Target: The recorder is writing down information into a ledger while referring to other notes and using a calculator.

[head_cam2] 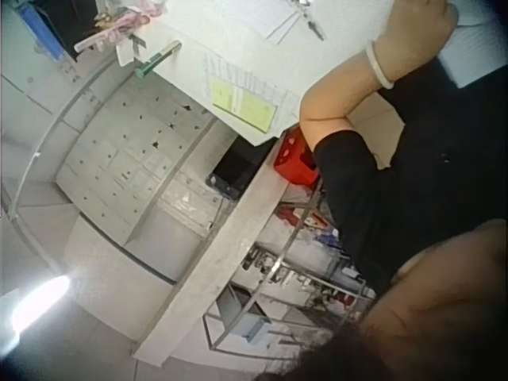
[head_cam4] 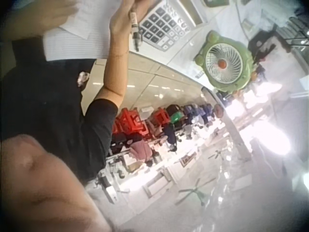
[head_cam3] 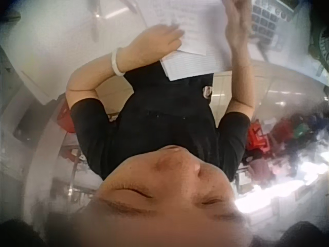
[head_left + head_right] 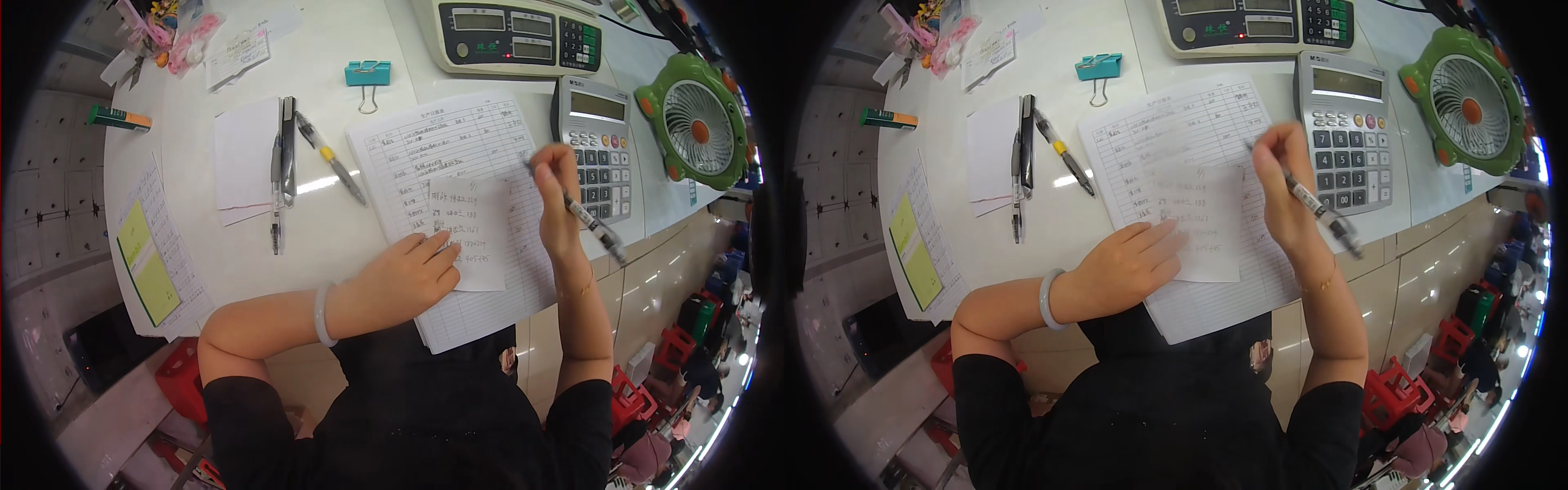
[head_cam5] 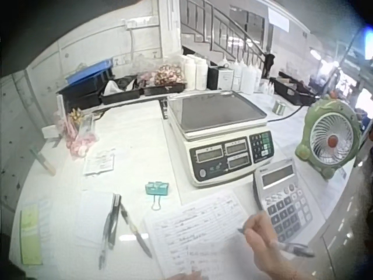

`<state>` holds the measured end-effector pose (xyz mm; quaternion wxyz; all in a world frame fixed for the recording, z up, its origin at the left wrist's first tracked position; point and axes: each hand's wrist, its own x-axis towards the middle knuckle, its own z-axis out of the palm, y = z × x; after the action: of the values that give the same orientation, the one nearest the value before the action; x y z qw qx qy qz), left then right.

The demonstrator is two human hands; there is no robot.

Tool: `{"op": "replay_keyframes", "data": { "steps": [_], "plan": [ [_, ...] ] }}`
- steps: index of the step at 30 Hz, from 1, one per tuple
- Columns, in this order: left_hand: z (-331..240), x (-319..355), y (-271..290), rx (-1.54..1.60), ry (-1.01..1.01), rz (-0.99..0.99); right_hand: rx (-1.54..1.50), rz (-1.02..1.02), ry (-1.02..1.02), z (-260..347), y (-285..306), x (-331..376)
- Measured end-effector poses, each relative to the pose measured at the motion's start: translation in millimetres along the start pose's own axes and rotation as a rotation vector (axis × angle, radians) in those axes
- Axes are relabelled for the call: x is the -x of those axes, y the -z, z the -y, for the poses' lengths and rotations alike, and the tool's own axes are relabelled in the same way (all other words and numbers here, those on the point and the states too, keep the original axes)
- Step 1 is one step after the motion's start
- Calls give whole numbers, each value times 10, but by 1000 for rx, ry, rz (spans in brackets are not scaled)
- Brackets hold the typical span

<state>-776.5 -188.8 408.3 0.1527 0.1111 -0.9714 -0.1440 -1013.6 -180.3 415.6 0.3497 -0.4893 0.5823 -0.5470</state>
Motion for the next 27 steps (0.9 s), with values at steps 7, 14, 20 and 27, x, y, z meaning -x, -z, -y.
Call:
{"op": "replay_keyframes", "data": {
  "steps": [7, 14, 20, 27],
  "plan": [
    [-120, 30, 42, -78, 47, 93, 286, 159, -33, -284, -101, 275],
    [-125, 64, 11, -146, 30, 43, 190, 143, -170, -236, -58, 430],
    [-129, 50, 2, -109, 53, 49, 159, 65, -47, -287, -35, 444],
    [-121, 39, -51, -155, 15, -18, -126, -236, -21, -274, 286, 605]
  ]
}}
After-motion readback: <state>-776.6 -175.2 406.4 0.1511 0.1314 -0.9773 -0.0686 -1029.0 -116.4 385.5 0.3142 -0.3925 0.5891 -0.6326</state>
